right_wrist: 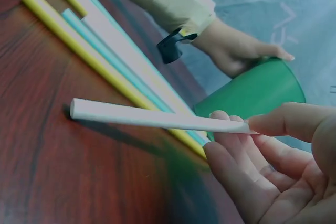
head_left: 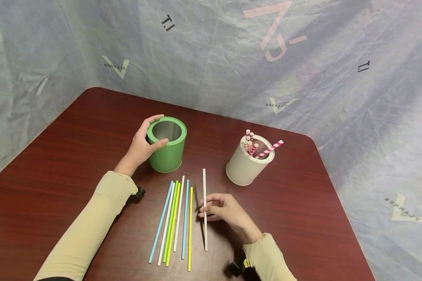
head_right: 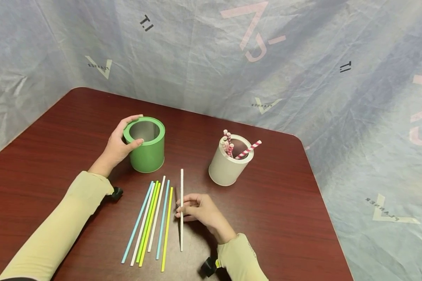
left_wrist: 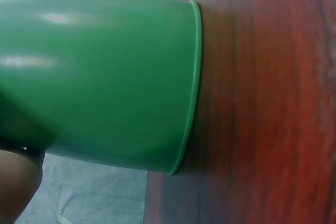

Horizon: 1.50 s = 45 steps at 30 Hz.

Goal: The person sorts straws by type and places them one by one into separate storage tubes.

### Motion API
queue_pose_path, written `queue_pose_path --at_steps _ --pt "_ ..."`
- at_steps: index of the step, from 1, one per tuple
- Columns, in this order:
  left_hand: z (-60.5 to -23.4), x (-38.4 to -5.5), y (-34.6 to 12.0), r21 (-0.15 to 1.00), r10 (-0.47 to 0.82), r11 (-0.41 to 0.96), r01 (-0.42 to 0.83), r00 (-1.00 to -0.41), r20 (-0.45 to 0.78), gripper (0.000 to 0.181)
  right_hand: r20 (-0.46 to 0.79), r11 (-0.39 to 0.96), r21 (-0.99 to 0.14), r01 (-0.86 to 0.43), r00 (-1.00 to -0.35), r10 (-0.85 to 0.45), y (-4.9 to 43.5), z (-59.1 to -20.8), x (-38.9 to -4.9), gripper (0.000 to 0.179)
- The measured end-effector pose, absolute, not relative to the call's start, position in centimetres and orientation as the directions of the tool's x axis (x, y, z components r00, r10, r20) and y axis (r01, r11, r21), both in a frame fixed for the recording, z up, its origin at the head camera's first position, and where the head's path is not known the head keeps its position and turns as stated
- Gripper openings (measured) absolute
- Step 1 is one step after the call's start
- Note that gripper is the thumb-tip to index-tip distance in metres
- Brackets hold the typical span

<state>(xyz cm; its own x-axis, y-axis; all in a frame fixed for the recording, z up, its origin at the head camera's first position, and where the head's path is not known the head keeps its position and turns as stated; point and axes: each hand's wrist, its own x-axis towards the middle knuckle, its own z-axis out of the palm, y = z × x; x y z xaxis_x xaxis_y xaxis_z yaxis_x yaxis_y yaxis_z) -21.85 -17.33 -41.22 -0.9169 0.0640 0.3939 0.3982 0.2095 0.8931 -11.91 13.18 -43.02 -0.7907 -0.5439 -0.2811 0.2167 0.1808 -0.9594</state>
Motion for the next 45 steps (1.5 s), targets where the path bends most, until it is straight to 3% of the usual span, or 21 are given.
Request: queue_pose_path --at_steps 11,16,24,29,36,45 --pt "-41.2 -21.9 -17.2 0.887 0.059 0.207 0.412 -0.911 0.409 0.071 -0.147 0.046 -0.989 0.142 -0.873 -0.464 12.5 -40.1 -12.6 0.032" --pt "-41.2 -21.8 -17.2 0.888 0.059 0.205 0.412 -0.911 0.409 0.071 0.005 0.071 -0.997 -0.041 -0.894 -0.448 12.2 -38.5 -13.2 0.028" --pt "-41.0 -21.8 -17.1 0.894 0.061 0.185 0.409 -0.912 0.405 0.071 0.237 0.095 -0.949 -0.302 -0.876 -0.42 11.3 -36.6 -14.0 0.019" --pt "-41.0 -21.7 -17.1 0.892 0.061 0.19 0.409 -0.912 0.405 0.073 0.339 0.187 -0.885 -0.427 -0.865 -0.37 10.2 -35.8 -14.0 0.013" --pt "-41.1 -21.7 -17.1 0.892 0.058 0.203 0.405 -0.914 0.402 0.072 0.466 0.245 -0.803 -0.543 -0.829 -0.307 8.6 -35.0 -14.3 0.01" --pt "-41.0 -21.7 -17.0 0.896 0.051 0.204 0.394 -0.918 0.393 0.073 0.616 0.166 -0.749 -0.641 -0.767 -0.179 7.0 -33.0 -15.4 0.016"
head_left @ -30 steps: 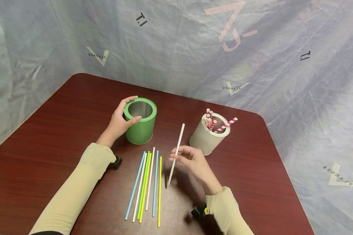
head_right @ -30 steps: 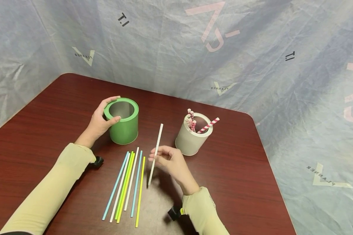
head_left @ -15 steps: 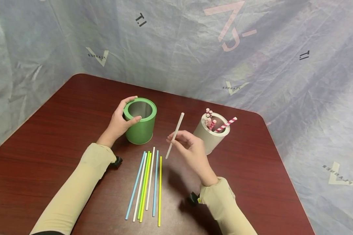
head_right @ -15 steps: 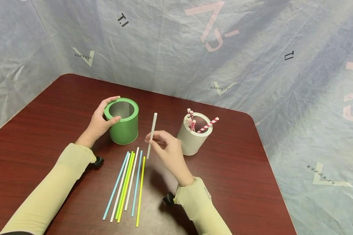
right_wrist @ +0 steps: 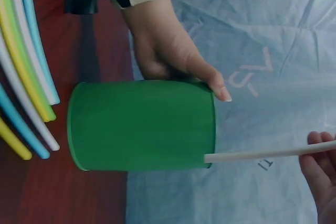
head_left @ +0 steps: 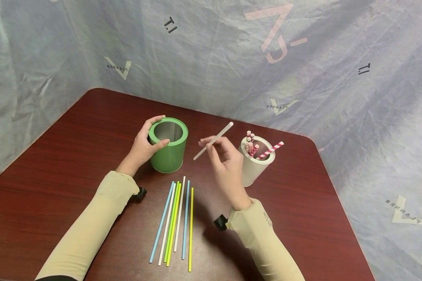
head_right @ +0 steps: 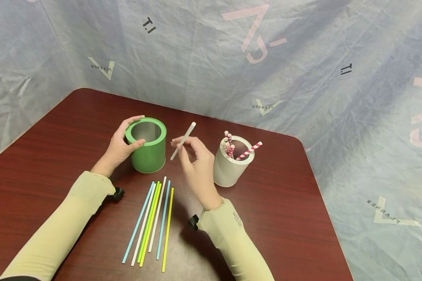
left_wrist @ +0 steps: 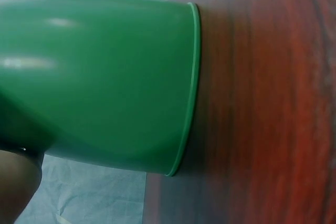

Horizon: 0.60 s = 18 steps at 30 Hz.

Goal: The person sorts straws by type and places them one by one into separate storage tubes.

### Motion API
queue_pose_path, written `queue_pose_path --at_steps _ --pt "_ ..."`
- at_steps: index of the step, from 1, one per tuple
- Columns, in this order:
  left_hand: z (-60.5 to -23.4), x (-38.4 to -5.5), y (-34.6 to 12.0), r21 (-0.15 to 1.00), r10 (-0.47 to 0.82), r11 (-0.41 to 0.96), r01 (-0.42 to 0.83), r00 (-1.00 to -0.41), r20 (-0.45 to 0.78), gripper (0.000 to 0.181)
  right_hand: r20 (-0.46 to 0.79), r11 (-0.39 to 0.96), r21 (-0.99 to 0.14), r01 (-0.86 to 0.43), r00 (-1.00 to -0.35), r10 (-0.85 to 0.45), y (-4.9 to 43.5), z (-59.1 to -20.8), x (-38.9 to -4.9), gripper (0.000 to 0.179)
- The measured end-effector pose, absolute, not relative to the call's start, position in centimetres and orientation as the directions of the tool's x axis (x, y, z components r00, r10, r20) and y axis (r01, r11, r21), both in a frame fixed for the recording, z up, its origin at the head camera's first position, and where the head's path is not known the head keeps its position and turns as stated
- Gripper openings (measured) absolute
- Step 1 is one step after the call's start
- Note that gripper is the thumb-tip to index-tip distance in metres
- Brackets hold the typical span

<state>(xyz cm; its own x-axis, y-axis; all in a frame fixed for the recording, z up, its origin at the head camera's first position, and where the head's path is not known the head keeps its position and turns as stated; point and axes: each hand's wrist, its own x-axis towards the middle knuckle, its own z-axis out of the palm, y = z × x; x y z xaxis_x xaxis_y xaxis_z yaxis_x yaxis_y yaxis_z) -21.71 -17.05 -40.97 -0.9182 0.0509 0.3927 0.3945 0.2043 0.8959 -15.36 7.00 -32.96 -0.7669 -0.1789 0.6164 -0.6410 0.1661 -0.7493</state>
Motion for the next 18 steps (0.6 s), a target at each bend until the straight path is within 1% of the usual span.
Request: queue_pose_path --at_steps 3,6,9,13,16,18 --pt "-41.0 -21.7 -17.0 0.898 0.049 0.211 0.385 -0.922 0.384 0.075 0.659 0.14 -0.722 -0.677 -0.735 -0.157 6.5 -32.2 -15.9 0.02" --pt "-41.1 -21.7 -17.0 0.9 0.051 0.213 0.38 -0.924 0.378 0.076 0.704 0.083 -0.692 -0.717 -0.696 -0.143 5.8 -31.8 -16.6 0.022" --pt "-41.1 -21.7 -17.0 0.902 0.057 0.208 0.379 -0.925 0.375 0.075 0.748 0.006 -0.657 -0.754 -0.652 -0.126 5.1 -31.7 -17.2 0.02" --pt "-41.1 -21.7 -17.1 0.9 0.054 0.207 0.383 -0.923 0.38 0.073 0.78 -0.061 -0.623 -0.78 -0.613 -0.125 4.1 -32.0 -18.1 0.018" --pt "-41.0 -21.7 -17.2 0.901 0.052 0.21 0.379 -0.925 0.377 0.073 0.787 -0.052 -0.611 -0.79 -0.6 -0.143 3.3 -32.4 -18.6 0.018" --pt "-41.0 -21.7 -17.2 0.904 0.053 0.209 0.373 -0.927 0.371 0.074 0.779 -0.031 -0.619 -0.785 -0.608 -0.157 2.9 -32.8 -18.9 0.019"
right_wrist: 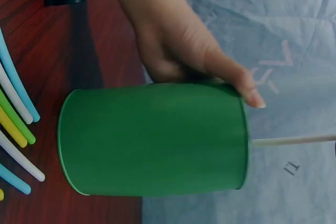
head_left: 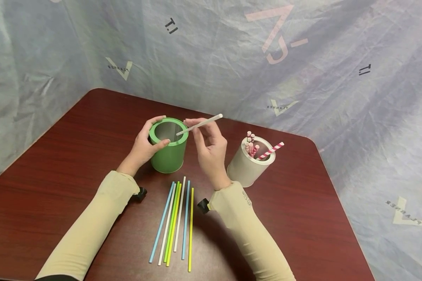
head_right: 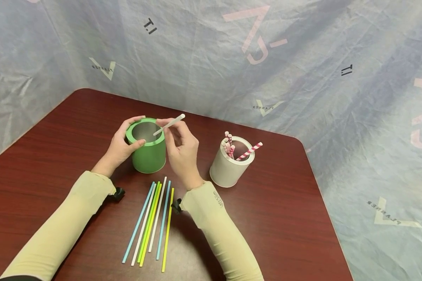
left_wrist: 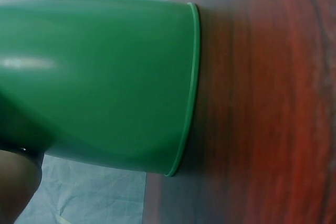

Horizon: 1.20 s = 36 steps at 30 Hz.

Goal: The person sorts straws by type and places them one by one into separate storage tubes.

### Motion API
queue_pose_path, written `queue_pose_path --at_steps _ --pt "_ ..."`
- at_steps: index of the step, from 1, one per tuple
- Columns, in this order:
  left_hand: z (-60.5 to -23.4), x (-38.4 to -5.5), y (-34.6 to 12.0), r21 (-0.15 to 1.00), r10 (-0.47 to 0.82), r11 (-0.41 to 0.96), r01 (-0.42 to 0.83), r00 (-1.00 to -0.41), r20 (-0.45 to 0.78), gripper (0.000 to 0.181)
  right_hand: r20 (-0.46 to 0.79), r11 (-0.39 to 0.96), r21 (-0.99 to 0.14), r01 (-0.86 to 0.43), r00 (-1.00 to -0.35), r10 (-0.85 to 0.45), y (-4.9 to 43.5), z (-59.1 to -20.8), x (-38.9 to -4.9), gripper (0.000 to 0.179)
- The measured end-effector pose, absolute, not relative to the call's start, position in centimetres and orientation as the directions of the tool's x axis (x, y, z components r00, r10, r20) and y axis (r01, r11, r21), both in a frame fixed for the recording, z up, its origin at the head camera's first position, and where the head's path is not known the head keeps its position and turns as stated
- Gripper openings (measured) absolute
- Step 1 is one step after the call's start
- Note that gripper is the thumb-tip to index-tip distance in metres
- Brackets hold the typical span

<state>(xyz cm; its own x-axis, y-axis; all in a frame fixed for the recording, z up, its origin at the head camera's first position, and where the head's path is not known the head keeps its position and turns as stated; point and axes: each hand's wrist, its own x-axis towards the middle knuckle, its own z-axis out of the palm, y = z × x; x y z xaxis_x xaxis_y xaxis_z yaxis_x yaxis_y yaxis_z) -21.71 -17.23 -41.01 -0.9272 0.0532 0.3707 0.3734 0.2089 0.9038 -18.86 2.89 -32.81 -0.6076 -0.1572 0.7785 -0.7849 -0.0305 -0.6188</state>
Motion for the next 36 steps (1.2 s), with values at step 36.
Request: queue_pose_path --at_steps 36 --pt "-41.1 -21.6 -17.2 0.899 0.06 0.184 0.398 -0.917 0.394 0.073 0.55 0.301 -0.766 -0.569 -0.821 -0.152 2.0 -35.9 -20.2 0.028"
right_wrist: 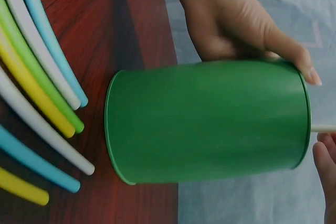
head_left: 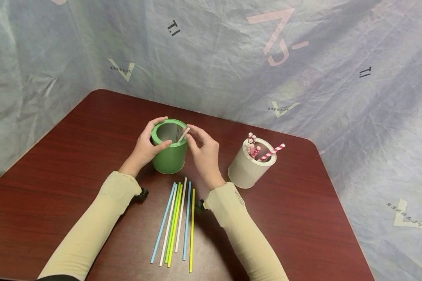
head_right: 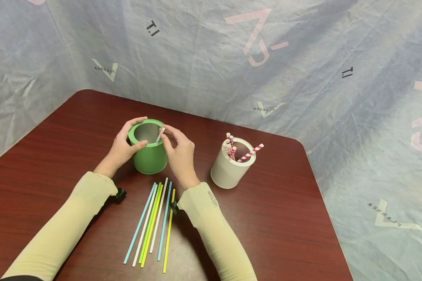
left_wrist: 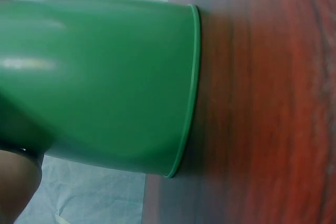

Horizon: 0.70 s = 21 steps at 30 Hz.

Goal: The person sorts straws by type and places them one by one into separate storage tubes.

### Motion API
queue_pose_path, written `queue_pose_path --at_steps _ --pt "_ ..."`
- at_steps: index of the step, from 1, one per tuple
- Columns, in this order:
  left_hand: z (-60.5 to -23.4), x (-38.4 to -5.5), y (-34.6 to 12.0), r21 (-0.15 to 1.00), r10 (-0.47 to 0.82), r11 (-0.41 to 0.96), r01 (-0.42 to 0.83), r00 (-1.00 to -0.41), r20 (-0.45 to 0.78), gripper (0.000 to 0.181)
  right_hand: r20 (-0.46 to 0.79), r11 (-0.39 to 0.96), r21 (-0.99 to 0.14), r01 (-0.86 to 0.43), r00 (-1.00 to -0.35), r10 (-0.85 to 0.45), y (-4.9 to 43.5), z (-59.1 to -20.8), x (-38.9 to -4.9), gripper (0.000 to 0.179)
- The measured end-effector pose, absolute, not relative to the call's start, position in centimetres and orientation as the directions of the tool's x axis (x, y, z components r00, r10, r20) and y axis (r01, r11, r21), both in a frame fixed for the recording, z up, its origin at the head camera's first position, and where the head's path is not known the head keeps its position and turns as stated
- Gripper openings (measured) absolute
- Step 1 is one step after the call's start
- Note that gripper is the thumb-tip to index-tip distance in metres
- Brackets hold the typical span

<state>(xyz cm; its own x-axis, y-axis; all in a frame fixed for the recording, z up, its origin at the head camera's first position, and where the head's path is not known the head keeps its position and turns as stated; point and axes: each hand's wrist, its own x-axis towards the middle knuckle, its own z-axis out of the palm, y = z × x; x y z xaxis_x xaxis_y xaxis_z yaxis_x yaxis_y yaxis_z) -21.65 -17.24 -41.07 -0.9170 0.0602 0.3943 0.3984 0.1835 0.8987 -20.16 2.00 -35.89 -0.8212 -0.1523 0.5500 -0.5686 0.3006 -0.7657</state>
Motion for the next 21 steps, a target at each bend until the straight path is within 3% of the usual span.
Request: queue_pose_path --at_steps 11,21 --pt "-41.2 -22.0 -17.3 0.896 0.054 0.184 0.404 -0.914 0.401 0.072 0.561 0.281 -0.776 -0.564 -0.822 -0.1 4.5 -36.7 -19.0 0.024" --pt "-41.1 -21.7 -17.2 0.901 0.046 0.18 0.395 -0.918 0.393 0.071 0.537 0.39 -0.742 -0.546 -0.831 -0.143 6.8 -37.3 -16.7 0.022"
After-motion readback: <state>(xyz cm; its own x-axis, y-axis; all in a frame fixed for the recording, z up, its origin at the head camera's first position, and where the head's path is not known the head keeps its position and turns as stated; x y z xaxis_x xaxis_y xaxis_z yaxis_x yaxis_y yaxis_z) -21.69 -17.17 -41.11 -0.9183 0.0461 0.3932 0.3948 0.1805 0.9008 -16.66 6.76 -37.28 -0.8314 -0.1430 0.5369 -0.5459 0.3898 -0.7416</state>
